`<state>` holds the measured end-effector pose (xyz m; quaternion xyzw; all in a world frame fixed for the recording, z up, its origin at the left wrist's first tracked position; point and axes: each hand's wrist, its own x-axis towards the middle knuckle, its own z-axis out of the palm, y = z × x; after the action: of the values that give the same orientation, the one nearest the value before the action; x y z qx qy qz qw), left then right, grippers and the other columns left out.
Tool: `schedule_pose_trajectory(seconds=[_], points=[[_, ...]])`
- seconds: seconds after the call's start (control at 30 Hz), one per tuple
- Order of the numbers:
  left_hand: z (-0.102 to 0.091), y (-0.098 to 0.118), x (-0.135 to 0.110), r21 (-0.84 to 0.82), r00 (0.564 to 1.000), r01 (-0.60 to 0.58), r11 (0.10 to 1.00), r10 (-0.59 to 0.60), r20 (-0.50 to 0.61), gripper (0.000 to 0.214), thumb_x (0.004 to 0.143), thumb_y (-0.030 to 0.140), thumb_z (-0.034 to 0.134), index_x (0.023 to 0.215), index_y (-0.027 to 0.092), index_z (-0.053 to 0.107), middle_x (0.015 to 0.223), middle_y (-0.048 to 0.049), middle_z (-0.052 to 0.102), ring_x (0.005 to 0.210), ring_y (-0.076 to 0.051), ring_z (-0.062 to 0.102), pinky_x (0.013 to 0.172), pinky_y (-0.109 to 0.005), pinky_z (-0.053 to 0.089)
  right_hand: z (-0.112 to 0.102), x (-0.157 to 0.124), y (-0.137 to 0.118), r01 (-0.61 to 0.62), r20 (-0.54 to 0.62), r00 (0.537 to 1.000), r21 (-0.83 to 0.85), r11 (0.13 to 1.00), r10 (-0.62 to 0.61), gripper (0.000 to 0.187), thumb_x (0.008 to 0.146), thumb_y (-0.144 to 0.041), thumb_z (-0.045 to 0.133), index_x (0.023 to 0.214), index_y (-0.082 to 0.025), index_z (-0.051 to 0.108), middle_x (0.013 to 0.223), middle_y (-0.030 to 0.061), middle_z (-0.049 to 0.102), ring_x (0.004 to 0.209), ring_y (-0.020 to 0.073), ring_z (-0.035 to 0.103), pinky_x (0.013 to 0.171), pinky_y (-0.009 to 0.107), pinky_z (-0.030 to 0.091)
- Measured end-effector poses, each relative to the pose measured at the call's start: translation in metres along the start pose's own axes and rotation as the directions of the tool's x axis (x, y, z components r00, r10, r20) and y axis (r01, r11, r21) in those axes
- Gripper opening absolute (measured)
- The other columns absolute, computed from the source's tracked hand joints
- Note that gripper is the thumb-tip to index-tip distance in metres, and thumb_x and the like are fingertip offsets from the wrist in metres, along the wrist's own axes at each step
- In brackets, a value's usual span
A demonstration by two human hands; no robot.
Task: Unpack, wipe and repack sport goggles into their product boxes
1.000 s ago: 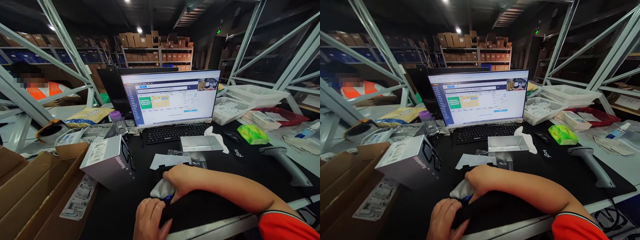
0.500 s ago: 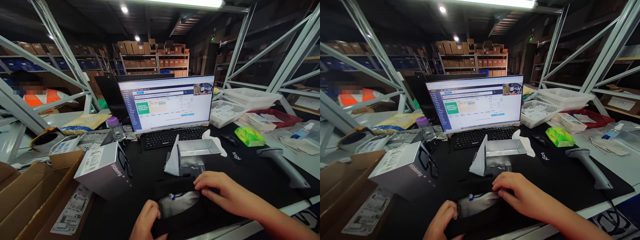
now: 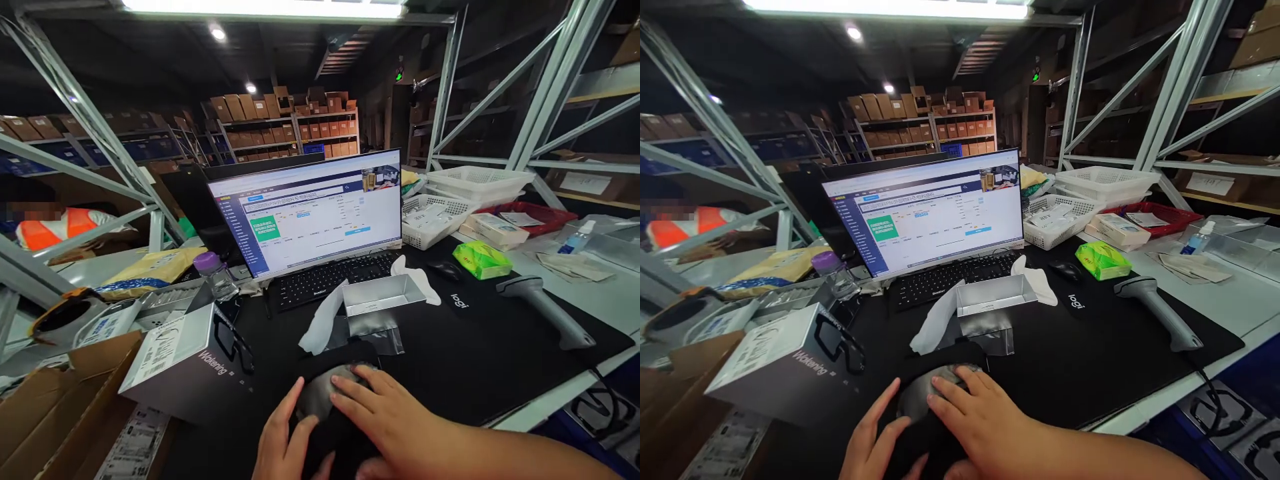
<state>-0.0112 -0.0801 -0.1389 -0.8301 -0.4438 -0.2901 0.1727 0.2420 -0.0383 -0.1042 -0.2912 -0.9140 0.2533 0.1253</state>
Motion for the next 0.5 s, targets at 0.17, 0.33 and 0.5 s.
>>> schedule_pose_trajectory(seconds=[0.17,0.33,0.5], points=[[0.005,-0.004,0.024,0.02,0.999,-0.022,1.0,0.022,0.045,0.075,0.073,0.034,0.07,0.137,0.007,0.041,0.156,-0.0332,0.029,0.142,-0.047,0.037,0.099,-0.064,0.05,0.0,0.003,-0.004,0.096,-0.11,0.989,-0.052,0.994,-0.101,0.057,0.087,-0.044,0.072,0.134,-0.016,0.058,0.144,0.0139,0.057,0.129,0.0347,0.049,0.11,0.051,0.042],[0.016,-0.01,0.03,-0.014,0.981,0.053,0.998,-0.049,0.19,0.116,0.062,0.034,0.074,0.158,0.013,0.012,0.146,-0.0245,0.047,0.133,-0.045,0.049,0.1,-0.062,0.051,-0.014,-0.028,0.014,0.094,-0.416,0.909,0.131,0.987,-0.031,0.027,0.09,-0.025,0.067,0.116,-0.019,0.067,0.113,0.0074,0.072,0.108,0.0208,0.063,0.101,0.035,0.047],[0.022,-0.014,0.031,-0.133,0.907,0.287,0.949,-0.224,0.357,0.094,0.06,0.031,0.074,0.147,0.026,0.039,0.138,-0.0137,0.047,0.131,-0.038,0.051,0.095,-0.05,0.058,-0.015,-0.059,0.044,-0.376,-0.289,0.86,0.198,0.905,0.421,0.05,0.081,-0.021,0.076,0.13,-0.021,0.062,0.125,0.0096,0.067,0.107,0.0251,0.065,0.096,0.038,0.052]])
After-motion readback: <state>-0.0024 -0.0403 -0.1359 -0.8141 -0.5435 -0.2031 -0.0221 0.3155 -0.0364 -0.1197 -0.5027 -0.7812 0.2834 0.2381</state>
